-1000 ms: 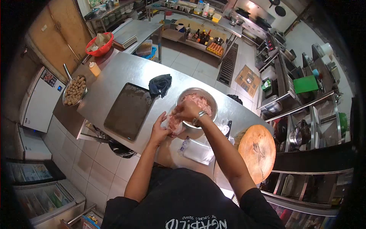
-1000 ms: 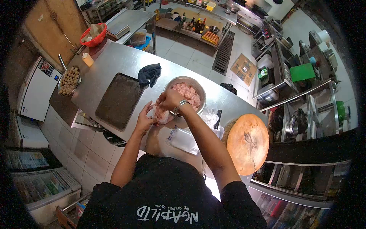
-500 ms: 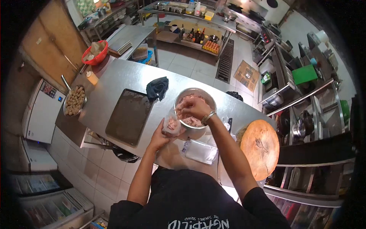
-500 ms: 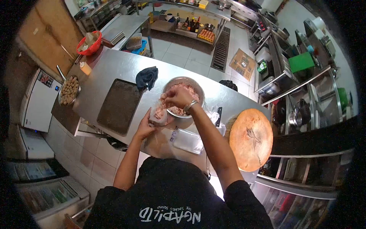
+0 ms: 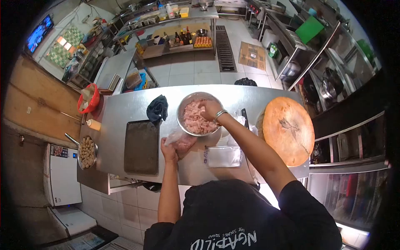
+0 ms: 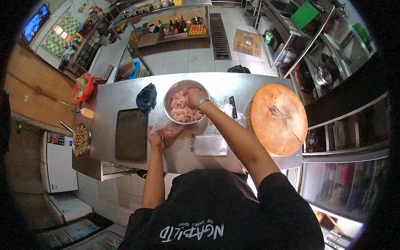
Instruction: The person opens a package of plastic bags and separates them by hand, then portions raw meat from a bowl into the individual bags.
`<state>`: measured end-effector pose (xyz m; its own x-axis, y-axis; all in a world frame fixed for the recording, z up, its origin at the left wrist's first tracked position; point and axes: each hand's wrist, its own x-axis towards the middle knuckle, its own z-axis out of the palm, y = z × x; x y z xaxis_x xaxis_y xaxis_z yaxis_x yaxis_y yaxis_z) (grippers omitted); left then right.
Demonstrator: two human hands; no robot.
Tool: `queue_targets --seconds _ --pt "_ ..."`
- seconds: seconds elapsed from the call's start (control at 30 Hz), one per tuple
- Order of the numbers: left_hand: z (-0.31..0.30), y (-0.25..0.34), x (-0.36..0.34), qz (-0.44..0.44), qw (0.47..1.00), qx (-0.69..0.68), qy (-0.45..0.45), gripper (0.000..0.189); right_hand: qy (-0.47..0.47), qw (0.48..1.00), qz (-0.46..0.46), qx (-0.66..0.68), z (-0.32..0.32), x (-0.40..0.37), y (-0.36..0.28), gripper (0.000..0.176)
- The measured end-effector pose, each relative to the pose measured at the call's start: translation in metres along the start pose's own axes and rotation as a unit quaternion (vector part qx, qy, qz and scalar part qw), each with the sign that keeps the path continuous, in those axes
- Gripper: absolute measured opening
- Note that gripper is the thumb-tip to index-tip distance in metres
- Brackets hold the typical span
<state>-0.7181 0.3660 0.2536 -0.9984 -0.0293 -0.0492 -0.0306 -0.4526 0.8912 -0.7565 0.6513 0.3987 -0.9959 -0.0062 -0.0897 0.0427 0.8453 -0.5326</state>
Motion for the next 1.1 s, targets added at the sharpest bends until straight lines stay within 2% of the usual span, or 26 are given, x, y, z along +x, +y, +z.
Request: queue_targets --seconds 0.1,0.13,0.17,0.23,0.27,0.3,0.37,0.4,0.47,0.5,0.57,0.6,0.67,0.7,0.73,0.77,0.8,0.87,0.9,0.97,1.1 --pt "-0.002 0.027 0.004 -0.002 0.998 -0.058 0.006 0.019 0.041 0.998 -0.043 0.021 -0.004 0.005 0.014 0.032" --pt "0.011 0.051 0.000 0.008 0.999 -0.001 0.037 0.015 0.048 0.998 -0.028 0.010 -0.024 -0.008 -0.002 0.031" --pt "0.022 0.070 -0.005 0.006 0.999 0.001 0.036 0.015 0.047 0.999 -0.025 0.012 -0.036 -0.013 -0.007 0.031" --pt "0.032 0.098 -0.012 0.074 0.996 -0.018 0.048 0.011 0.028 0.998 0.004 0.052 -0.046 -0.014 -0.004 0.029" --pt "0.036 0.107 -0.014 0.083 0.995 -0.028 0.037 0.011 0.034 0.998 -0.023 0.054 -0.048 -0.011 0.000 0.029" --pt "0.032 0.105 -0.013 0.081 0.996 -0.027 0.038 0.011 0.032 0.998 -0.022 0.054 -0.051 -0.008 0.004 0.029" --pt "0.018 0.090 -0.007 0.088 0.981 0.170 0.033 0.014 0.038 0.998 -0.043 0.039 -0.057 -0.003 0.009 0.034" --pt "0.009 0.076 -0.003 0.089 0.981 0.167 0.035 0.014 0.040 0.997 -0.039 0.052 -0.060 0.000 0.010 0.036" --pt "-0.005 0.054 0.002 -0.003 0.982 0.190 0.025 0.017 0.047 0.996 -0.041 0.062 -0.077 -0.006 0.004 0.037" --pt "0.002 0.057 0.003 -0.001 0.982 0.188 0.024 0.017 0.057 0.995 -0.040 0.075 -0.086 -0.007 0.003 0.037" --pt "0.014 0.074 -0.011 0.044 0.998 0.053 0.016 0.017 0.075 0.989 -0.029 0.125 -0.094 -0.012 0.006 0.035" --pt "0.014 0.078 -0.014 0.040 0.997 0.055 0.019 0.017 0.068 0.990 -0.025 0.124 -0.097 -0.014 0.009 0.035" --pt "0.020 0.089 -0.013 0.096 0.995 0.011 0.004 0.019 0.063 0.991 -0.023 0.117 -0.104 -0.015 0.009 0.035" --pt "0.009 0.079 -0.007 0.097 0.995 0.011 0.005 0.019 0.063 0.991 -0.024 0.117 -0.104 -0.015 0.009 0.035" --pt "-0.012 0.059 0.005 0.079 0.993 0.086 0.025 0.017 0.065 0.990 -0.027 0.119 -0.102 -0.015 0.009 0.034" --pt "-0.023 0.049 0.011 0.060 0.984 0.162 0.044 0.020 0.067 0.990 -0.030 0.121 -0.101 -0.015 0.010 0.034" --pt "-0.020 0.047 0.008 0.061 0.984 0.163 0.044 0.020 0.068 0.990 -0.030 0.121 -0.099 -0.015 0.009 0.034" --pt "-0.003 0.044 -0.003 0.011 0.961 0.271 0.055 0.048 0.037 0.990 -0.019 0.131 -0.094 -0.011 0.004 0.034" --pt "0.005 0.047 -0.005 0.010 0.961 0.272 0.053 0.048 0.038 0.990 -0.017 0.132 -0.094 -0.011 0.003 0.034" --pt "0.018 0.051 -0.008 0.032 0.962 0.267 0.049 0.075 0.037 0.993 -0.055 0.099 -0.093 -0.013 0.001 0.033" --pt "-0.003 0.028 0.018 0.086 0.951 0.295 0.016 0.069 0.021 0.992 -0.043 0.118 -0.097 -0.009 -0.001 0.034"
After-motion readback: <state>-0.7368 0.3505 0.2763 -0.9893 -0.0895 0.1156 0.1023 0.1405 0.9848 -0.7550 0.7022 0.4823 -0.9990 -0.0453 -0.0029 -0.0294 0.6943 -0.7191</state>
